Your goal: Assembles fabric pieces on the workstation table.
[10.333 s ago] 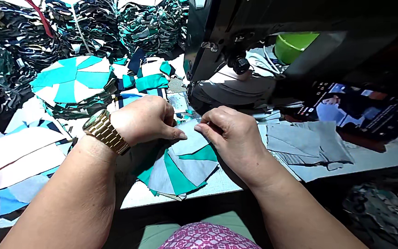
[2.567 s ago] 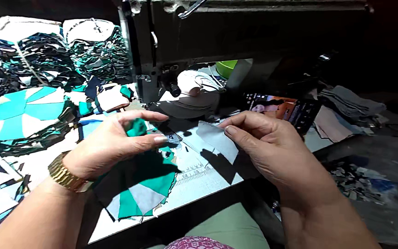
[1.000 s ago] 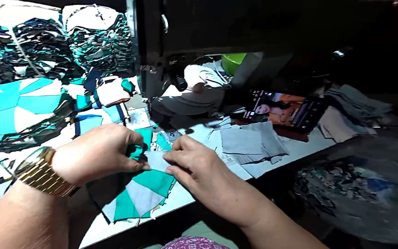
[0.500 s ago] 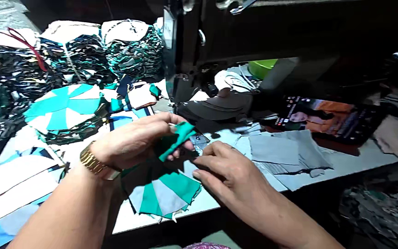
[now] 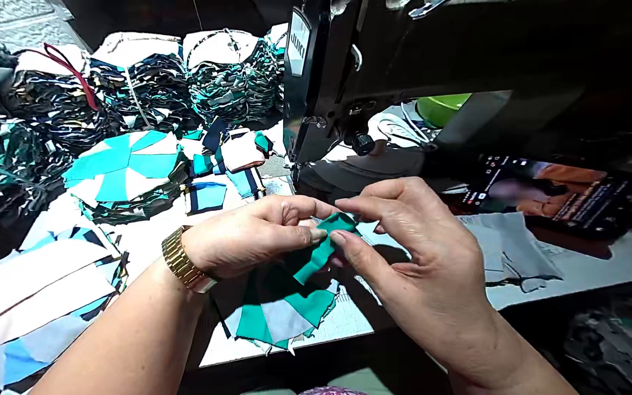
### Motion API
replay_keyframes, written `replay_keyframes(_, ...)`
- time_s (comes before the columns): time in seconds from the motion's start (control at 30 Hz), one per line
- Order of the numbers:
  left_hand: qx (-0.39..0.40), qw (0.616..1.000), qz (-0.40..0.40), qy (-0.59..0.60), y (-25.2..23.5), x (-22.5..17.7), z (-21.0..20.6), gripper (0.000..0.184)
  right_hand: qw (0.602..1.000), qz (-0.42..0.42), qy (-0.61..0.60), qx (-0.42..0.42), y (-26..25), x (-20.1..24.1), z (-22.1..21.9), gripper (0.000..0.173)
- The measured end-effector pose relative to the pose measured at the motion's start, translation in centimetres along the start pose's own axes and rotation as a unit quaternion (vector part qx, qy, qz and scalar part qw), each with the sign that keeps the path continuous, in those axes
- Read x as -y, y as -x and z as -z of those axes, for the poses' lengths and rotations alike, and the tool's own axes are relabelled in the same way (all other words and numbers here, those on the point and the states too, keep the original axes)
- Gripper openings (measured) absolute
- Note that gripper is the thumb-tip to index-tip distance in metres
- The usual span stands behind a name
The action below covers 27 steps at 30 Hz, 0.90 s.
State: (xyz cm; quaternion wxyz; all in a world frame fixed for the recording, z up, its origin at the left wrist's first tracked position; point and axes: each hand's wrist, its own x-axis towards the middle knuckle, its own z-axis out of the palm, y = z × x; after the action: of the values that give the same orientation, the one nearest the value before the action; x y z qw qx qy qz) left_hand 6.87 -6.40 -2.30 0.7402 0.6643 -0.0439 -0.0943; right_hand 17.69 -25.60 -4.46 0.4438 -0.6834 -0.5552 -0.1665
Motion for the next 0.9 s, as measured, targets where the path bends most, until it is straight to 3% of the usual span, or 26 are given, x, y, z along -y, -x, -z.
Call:
replay_keyframes(0.1,-0.005,1.0,0.003,-0.011,0.0,0.0,0.0,0.033,1.0,-0.002,0.002,0.006,0.0,-0.3,-0.2,0.018)
replay_keyframes(0.3,0.001,0.996,0.009,0.085,-0.1,0.2,0.0,0.037,0.998,0.034,-0.039,-0.029,0.2,-0.7,0.0,0.009)
replay_keyframes(0.53,0.003,0.998,0.001,0.061,-0.1,0.3,0.0,0.033,0.998,0.046,-0.043,-0.023,0.3,-1.3,0.0,0.011)
replay_keyframes(0.73,0.012,1.0,-0.002,0.028,-0.2,0.4,0.1,0.029,0.999,0.006,-0.039,0.018,0.3,-1.2,0.2,0.018)
replay_keyframes(0.9,0.003,1.0,0.007,-0.013,-0.2,0.2,0.0,0.03,0.999,0.006,-0.046,0.028,0.5,-1.1,0.3,0.014)
